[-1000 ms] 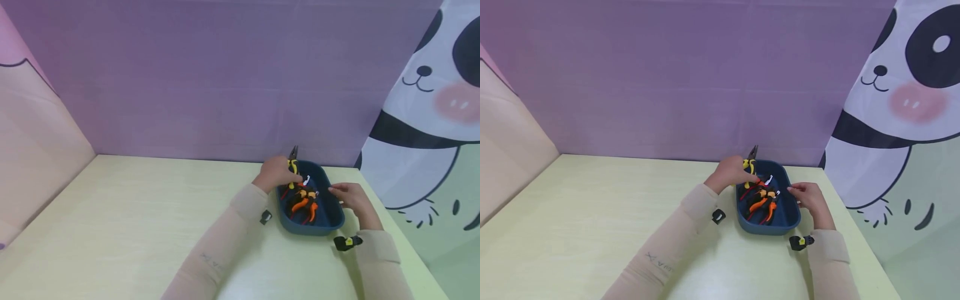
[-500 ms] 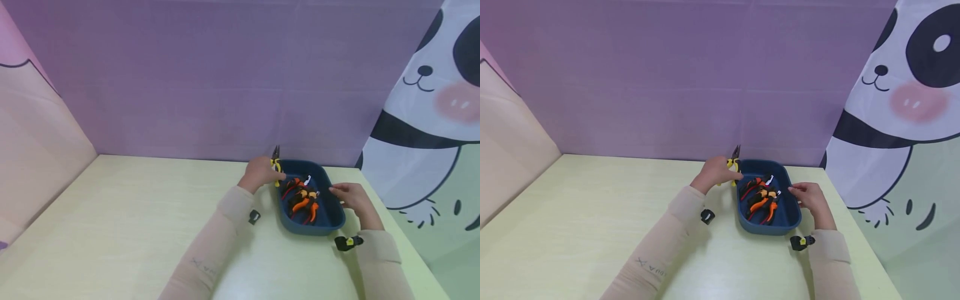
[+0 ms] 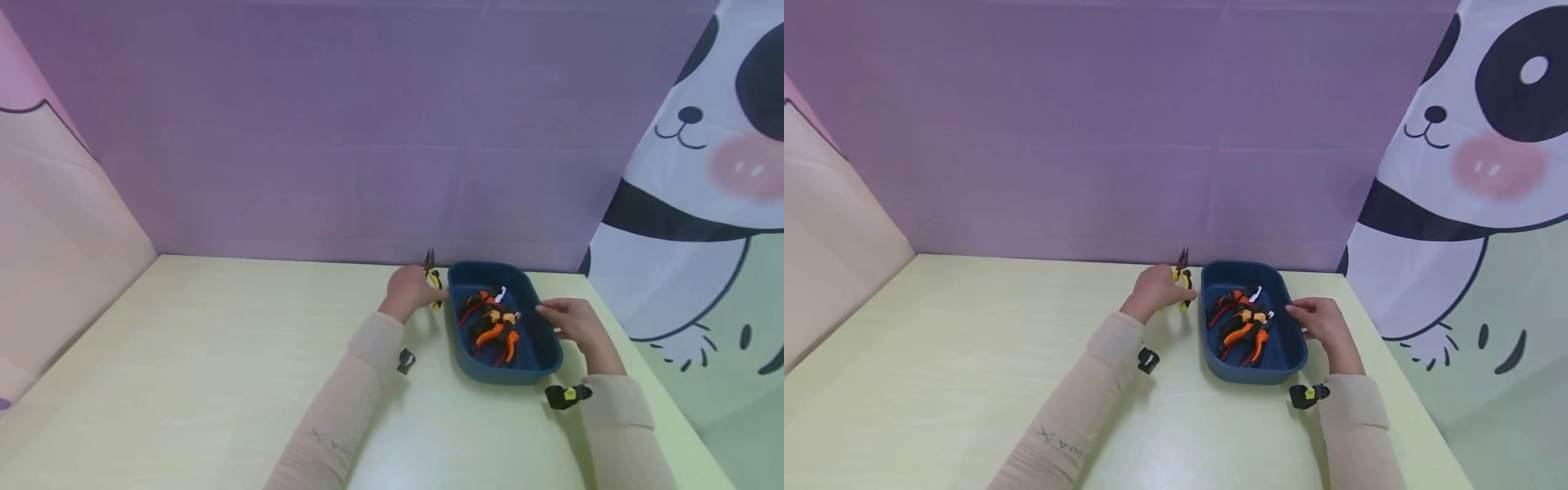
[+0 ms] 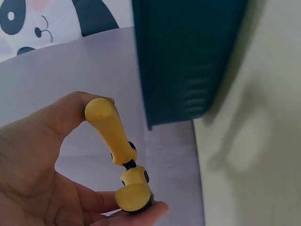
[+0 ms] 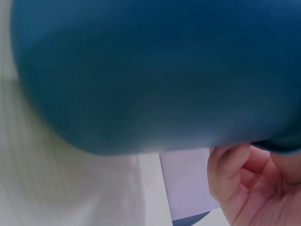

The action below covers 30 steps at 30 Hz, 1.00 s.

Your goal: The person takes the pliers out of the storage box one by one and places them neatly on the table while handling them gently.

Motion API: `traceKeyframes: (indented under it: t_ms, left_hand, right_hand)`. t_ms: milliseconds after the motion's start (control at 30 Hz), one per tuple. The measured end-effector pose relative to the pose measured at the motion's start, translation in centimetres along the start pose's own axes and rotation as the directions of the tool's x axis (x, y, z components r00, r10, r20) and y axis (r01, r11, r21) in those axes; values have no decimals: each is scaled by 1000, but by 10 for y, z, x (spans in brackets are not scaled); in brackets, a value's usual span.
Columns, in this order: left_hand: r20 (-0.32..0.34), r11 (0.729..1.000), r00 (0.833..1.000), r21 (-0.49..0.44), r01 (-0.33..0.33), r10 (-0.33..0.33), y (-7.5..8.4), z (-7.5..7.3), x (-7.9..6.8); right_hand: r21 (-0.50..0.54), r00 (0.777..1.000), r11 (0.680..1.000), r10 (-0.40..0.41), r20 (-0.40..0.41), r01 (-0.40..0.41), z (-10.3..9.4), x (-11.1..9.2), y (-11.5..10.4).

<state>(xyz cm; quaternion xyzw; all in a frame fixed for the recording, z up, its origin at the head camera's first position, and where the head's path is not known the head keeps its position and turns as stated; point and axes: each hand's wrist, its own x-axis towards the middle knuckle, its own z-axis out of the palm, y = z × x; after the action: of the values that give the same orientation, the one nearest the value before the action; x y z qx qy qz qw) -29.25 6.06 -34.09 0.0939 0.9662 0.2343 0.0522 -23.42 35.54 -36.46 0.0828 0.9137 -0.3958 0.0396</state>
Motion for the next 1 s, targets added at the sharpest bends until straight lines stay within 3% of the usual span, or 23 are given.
traceKeyframes:
  t_ms: [167,433,1000]
  left_hand:
    - [24,1000,1000,31,-2,1,-7,6,3]
    - [72,996,996,65,56,-61,-13,16,6]
    - [92,994,993,85,66,-73,-14,24,5]
  right_hand:
    - [-8,1000,1000,-9,-7,9,0,0,-2]
    - [-14,1000,1000,-4,2,4,3,1,-5]
    - [-28,1000,1000,7,1,-7,2,0,-7]
